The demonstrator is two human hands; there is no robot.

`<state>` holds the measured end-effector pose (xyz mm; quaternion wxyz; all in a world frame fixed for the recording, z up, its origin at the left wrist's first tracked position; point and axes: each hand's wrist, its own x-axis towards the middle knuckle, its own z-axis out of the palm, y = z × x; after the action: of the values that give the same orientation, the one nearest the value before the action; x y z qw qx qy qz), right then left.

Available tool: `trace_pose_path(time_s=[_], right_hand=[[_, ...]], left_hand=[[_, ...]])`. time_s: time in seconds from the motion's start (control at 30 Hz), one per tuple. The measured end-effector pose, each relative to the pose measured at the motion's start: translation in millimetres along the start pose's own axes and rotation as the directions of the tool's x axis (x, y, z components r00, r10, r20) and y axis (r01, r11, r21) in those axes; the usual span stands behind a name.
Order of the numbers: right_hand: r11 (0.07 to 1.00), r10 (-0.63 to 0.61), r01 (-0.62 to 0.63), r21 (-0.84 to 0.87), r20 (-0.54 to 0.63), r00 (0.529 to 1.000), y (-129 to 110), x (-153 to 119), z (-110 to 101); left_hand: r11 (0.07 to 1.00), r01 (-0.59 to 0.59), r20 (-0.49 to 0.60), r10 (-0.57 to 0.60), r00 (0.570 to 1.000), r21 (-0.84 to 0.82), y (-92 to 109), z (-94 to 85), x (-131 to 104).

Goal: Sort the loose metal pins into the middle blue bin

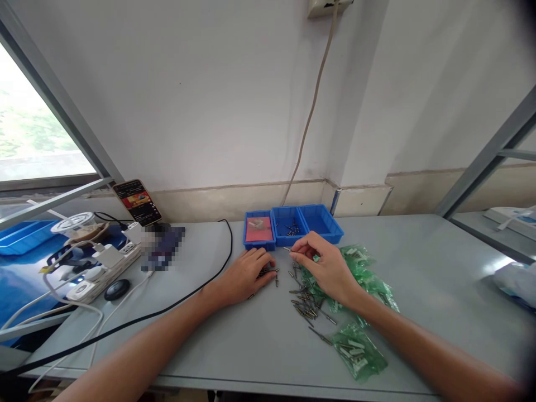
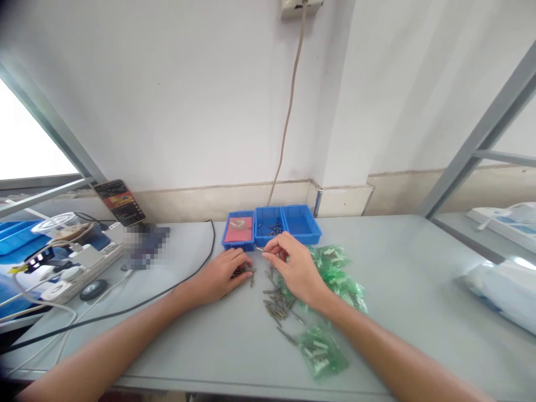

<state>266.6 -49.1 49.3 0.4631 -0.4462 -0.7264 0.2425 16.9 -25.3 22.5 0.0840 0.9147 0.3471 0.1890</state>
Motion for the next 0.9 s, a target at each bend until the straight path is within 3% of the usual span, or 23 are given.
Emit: trace_pose_path(time_s=[0.17,0.9], right_hand=[[0.990,0.100,-0.101,0.095,0.015,0.995,-0.3,1.8,0.5],[0.941,0.218,-0.231,0.246,0.079,0.973,-1.4,4.3,-1.6]], left_hand=[[1.000,-0.001,0.006,0.001,1.000,-0.012,-0.7,0.7,0.1],[1.000,0.003,0.011,-0.003,1.000,-0.003,1.4,-2.0,0.8]])
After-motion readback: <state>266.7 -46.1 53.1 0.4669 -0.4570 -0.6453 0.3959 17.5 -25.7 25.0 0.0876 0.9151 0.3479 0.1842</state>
